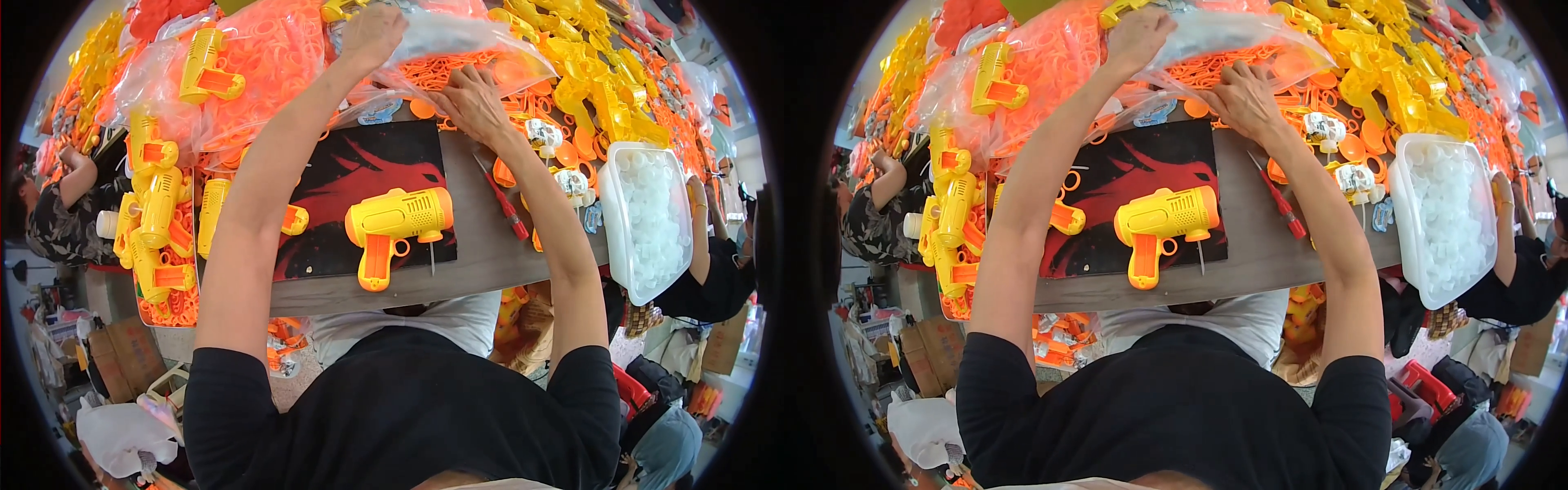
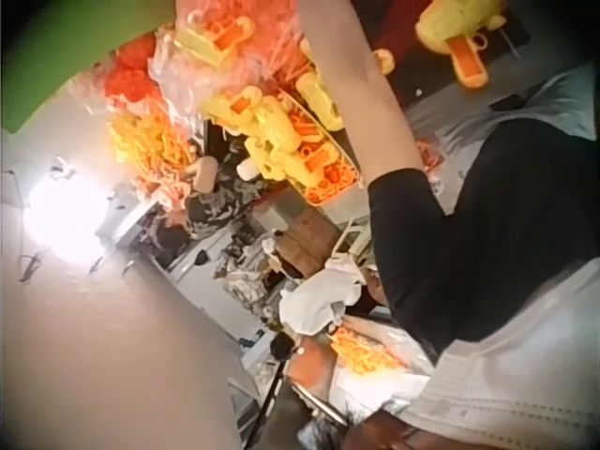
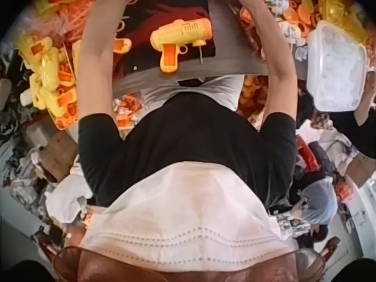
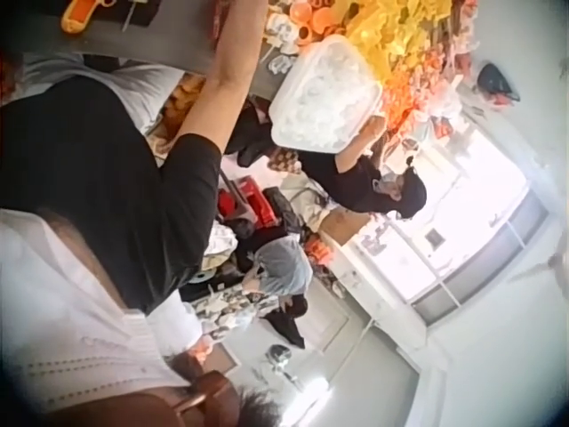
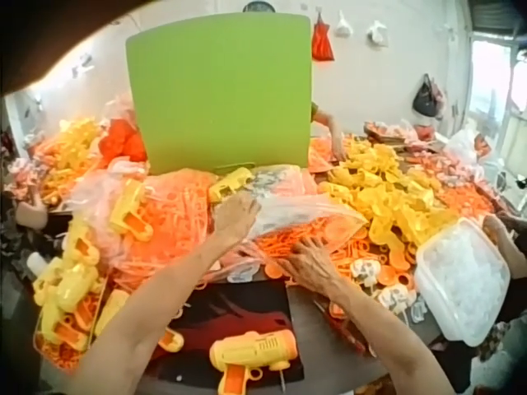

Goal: Assembling plastic toy guns by snapping various colored parts together at a workshop table.

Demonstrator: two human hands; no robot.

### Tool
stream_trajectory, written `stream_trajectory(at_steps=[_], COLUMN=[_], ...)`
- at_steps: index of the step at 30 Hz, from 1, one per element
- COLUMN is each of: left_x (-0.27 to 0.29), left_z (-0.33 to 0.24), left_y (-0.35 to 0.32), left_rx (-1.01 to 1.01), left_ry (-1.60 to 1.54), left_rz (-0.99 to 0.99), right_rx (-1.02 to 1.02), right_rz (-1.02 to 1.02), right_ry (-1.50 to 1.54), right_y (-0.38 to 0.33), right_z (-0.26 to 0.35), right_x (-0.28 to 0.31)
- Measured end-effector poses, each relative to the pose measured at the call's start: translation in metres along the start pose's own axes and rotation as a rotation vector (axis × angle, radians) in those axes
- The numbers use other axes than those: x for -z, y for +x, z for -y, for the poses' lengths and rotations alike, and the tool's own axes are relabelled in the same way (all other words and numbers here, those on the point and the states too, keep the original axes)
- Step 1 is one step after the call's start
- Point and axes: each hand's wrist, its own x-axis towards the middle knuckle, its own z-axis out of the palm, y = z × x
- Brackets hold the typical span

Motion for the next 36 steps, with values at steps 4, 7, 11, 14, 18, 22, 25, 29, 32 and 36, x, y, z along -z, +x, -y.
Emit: stream_trajectory(at_steps=[4,7,11,14,18,22,25,29,32,36], left_x=[-0.008,-0.005,0.024,0.061,0.119,0.151,0.150,0.147,0.145,0.140], left_z=[-0.002,-0.011,-0.028,-0.062,-0.082,-0.099,-0.100,-0.101,-0.099,-0.100], left_y=[-0.012,-0.018,-0.019,-0.042,-0.126,-0.237,-0.267,-0.277,-0.283,-0.282], left_rx=[0.025,0.038,0.109,-0.022,0.173,0.218,0.316,0.369,0.447,0.389], left_ry=[0.086,0.147,0.085,-0.063,-0.462,-0.383,-0.464,-0.608,-0.711,-0.675], left_rz=[-0.068,-0.102,0.142,-0.121,-0.055,0.235,0.405,0.322,0.271,0.213], right_rx=[-0.129,-0.354,-0.316,-0.278,-0.125,0.006,-0.012,0.028,-0.097,-0.261], right_rz=[0.098,0.092,-0.132,-0.017,-0.208,-0.336,-0.159,0.055,0.085,0.273], right_ry=[0.374,0.389,0.154,0.045,0.003,0.061,0.442,0.499,0.733,1.058], right_y=[0.003,0.011,0.024,0.026,0.015,0.012,-0.007,-0.026,-0.026,-0.036], right_z=[-0.009,-0.023,-0.017,-0.028,-0.029,0.008,0.035,0.066,0.061,0.094], right_x=[-0.012,-0.024,-0.049,-0.055,-0.030,0.007,0.021,-0.007,0.002,0.049])
